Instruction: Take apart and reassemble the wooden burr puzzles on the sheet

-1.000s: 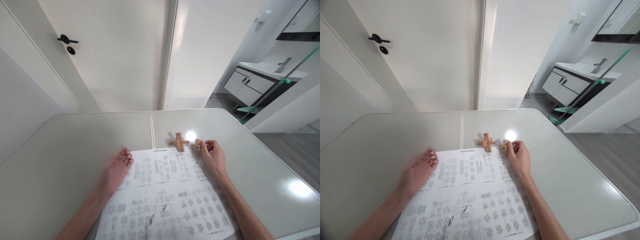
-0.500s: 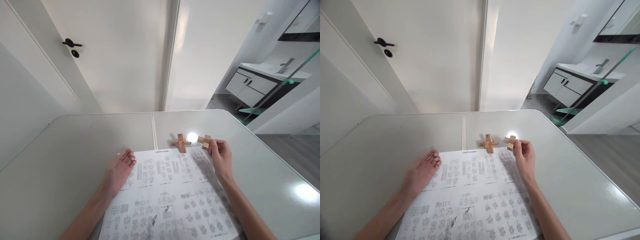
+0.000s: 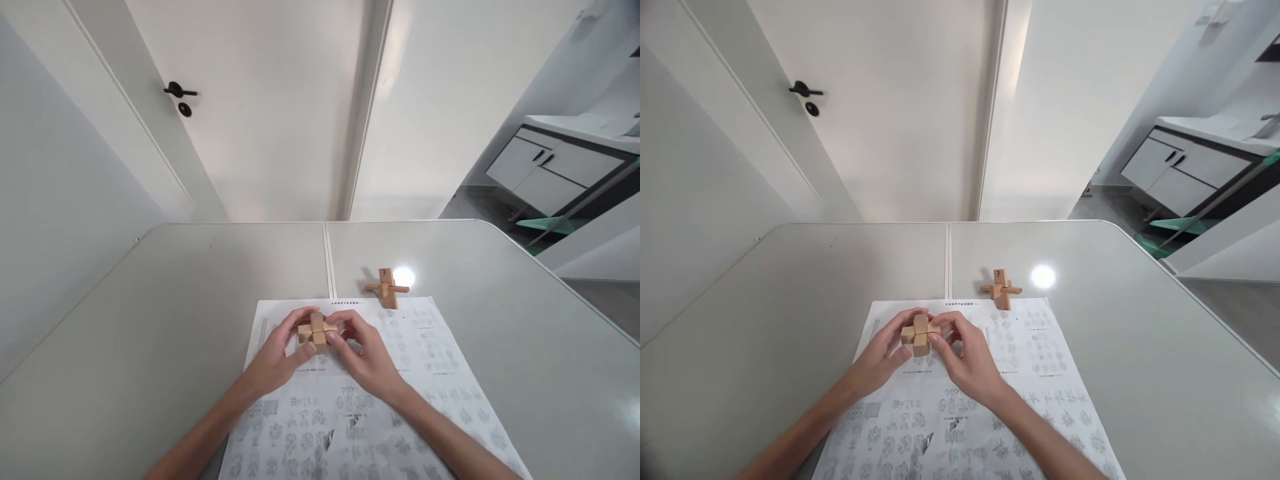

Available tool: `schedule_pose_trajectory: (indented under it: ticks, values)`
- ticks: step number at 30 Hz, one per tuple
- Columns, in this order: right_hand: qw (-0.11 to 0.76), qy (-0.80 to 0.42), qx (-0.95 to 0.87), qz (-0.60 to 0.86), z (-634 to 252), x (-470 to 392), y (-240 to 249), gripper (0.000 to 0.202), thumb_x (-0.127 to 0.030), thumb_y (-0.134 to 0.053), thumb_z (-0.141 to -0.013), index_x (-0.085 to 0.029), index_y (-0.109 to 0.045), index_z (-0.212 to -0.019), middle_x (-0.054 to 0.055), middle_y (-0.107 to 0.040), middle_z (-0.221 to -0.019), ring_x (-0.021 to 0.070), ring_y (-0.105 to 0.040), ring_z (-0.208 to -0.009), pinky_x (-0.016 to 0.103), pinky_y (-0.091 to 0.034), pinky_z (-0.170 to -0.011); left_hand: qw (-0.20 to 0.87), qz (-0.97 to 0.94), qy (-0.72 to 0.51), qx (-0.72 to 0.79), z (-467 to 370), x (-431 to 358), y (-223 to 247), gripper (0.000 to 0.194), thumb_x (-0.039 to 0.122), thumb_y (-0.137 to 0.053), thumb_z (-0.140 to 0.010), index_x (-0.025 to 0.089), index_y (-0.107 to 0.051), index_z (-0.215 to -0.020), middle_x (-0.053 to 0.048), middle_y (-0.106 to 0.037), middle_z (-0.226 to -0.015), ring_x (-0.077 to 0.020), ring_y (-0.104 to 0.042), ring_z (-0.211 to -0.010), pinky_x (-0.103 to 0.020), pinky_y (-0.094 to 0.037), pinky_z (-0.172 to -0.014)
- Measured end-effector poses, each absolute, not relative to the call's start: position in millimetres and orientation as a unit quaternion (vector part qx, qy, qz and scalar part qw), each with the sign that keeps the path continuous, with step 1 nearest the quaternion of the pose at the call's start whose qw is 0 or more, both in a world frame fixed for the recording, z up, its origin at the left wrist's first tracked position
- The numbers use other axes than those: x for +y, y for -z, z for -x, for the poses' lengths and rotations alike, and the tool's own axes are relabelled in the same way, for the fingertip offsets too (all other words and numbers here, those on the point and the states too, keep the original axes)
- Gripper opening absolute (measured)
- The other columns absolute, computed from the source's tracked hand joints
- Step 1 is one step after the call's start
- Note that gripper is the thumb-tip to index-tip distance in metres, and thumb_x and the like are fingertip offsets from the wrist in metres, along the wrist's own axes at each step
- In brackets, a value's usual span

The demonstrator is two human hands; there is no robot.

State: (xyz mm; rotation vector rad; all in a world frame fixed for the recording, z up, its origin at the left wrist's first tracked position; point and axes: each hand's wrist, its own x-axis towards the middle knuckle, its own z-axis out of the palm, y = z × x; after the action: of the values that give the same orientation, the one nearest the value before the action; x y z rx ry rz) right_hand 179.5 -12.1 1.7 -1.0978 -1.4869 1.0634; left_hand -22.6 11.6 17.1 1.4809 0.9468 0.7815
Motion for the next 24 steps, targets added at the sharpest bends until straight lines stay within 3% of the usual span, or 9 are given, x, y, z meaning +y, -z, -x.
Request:
schedule_pose_trajectory:
  ticks: [3,6,14,24]
  values:
    - [0.478,-0.46,-0.609,0.435,-181.0,-13.9,3.9,0.023,-0.041,-0.058,-0.103,-0.023,-0.063,-0.116,0.006,-0.074,-0.095,0.0209,-0.07,-0.083,0.034,-0.058,-0.076,0.537,-0.646,-0.323,0.437,19.6,10.7,-18.0,0.052,0.042,-0.077,-0.088,0.028,-0.062,-0.135,-0.01,-0.068,-0.135,-0.031,-0.065,-0.123,-0.042,-0.051,-0.105]
    - [0.446,-0.47,-0.627,0.434,-185.0,-13.6,5.0,0.023,-0.039,-0.058,-0.103,-0.023,-0.064,-0.119,0.005,-0.073,-0.092,0.0214,-0.069,-0.082,0.033,-0.056,-0.072,0.527,-0.642,-0.326,0.451,17.8,10.7,-18.8,0.051,0.035,-0.079,-0.085,0.028,-0.064,-0.133,-0.008,-0.073,-0.127,-0.0282,-0.07,-0.115,-0.038,-0.055,-0.099]
    - [0.425,-0.41,-0.675,0.442,-187.8,-15.8,6.7,0.012,-0.028,-0.054,-0.103,-0.023,-0.063,-0.111,0.004,-0.069,-0.09,0.0207,-0.066,-0.08,0.029,-0.049,-0.061,0.464,-0.669,-0.332,0.476,16.4,9.8,-13.6,0.052,0.032,-0.082,-0.079,0.025,-0.067,-0.128,-0.006,-0.078,-0.114,-0.0247,-0.074,-0.1,-0.035,-0.059,-0.092]
    - [0.46,-0.272,-0.735,0.417,-184.2,-22.5,6.5,0.018,-0.019,-0.047,-0.106,-0.027,-0.057,-0.119,0.008,-0.069,-0.103,0.0225,-0.069,-0.088,0.034,-0.058,-0.072,0.423,-0.68,-0.347,0.488,11.9,5.9,-15.9,0.046,0.031,-0.081,-0.078,0.025,-0.069,-0.121,-0.005,-0.079,-0.115,-0.0256,-0.073,-0.104,-0.035,-0.057,-0.094]
